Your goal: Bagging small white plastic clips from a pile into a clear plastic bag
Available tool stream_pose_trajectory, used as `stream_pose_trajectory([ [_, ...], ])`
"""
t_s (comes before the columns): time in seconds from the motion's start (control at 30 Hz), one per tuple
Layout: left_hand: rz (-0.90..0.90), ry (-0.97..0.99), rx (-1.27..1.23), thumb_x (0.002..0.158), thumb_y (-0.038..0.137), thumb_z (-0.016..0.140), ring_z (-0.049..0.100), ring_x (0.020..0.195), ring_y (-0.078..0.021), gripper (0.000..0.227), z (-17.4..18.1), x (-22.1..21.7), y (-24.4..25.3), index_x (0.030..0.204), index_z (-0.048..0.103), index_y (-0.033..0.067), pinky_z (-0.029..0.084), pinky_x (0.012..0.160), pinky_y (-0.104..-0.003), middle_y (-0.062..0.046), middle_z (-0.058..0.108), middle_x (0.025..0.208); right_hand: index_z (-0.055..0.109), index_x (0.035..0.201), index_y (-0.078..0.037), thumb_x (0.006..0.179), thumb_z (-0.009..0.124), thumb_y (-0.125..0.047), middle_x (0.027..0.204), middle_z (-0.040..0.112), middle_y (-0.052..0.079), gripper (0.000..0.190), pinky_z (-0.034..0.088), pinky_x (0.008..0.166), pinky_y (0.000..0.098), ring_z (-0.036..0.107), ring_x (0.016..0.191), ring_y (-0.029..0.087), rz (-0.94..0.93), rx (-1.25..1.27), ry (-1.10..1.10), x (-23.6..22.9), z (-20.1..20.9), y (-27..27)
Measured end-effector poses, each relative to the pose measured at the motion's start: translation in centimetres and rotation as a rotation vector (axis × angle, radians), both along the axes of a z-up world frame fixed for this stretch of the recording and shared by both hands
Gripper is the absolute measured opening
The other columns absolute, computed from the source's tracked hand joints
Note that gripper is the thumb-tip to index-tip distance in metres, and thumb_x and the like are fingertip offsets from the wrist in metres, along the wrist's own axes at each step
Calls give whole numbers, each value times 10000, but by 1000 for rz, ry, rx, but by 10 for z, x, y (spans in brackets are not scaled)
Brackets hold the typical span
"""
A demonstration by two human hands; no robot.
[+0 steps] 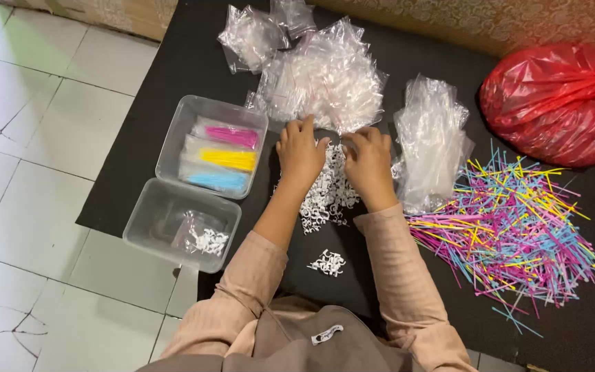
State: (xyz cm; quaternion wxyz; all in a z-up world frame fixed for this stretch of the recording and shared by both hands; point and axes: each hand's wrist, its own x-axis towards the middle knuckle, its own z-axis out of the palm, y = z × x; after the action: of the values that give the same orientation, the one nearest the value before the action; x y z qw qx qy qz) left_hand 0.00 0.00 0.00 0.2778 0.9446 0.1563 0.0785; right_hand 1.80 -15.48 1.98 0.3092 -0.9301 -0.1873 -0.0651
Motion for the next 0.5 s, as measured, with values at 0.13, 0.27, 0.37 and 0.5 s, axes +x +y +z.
stream_pose_trajectory([
  [0.13,12,-2,-6,917,313,740,524,1204,-385,520,4,3,4,1369,575,115,487,939,-547,-138,538,1261,751,1198,-216,881,742,-174,1365,539,68,320,471,972,534,464,1211,386,12,-81,-63,14,-21,7],
  [0.27,0,-2,-6,905,314,749,500,1213,-377,503,2,2,2,1334,606,94,489,943,-537,-142,515,1281,721,1253,-136,888,683,-92,1584,394,109,370,410,996,630,347,1344,486,51,-147,-55,13,-6,18],
  [0.37,-26,-24,-10,911,298,749,493,1208,-372,480,7,5,2,1314,622,71,486,936,-522,-145,506,1268,687,1301,-121,906,678,-108,1651,337,92,396,374,1027,640,303,1401,482,66,-191,-30,18,-12,26],
  [0.5,-42,-16,4,898,323,748,476,1239,-367,490,-10,7,2,1312,635,86,469,943,-521,-150,512,1295,616,1382,-159,923,693,-215,1638,374,29,469,279,1047,645,273,1432,422,56,-237,28,25,-48,26],
])
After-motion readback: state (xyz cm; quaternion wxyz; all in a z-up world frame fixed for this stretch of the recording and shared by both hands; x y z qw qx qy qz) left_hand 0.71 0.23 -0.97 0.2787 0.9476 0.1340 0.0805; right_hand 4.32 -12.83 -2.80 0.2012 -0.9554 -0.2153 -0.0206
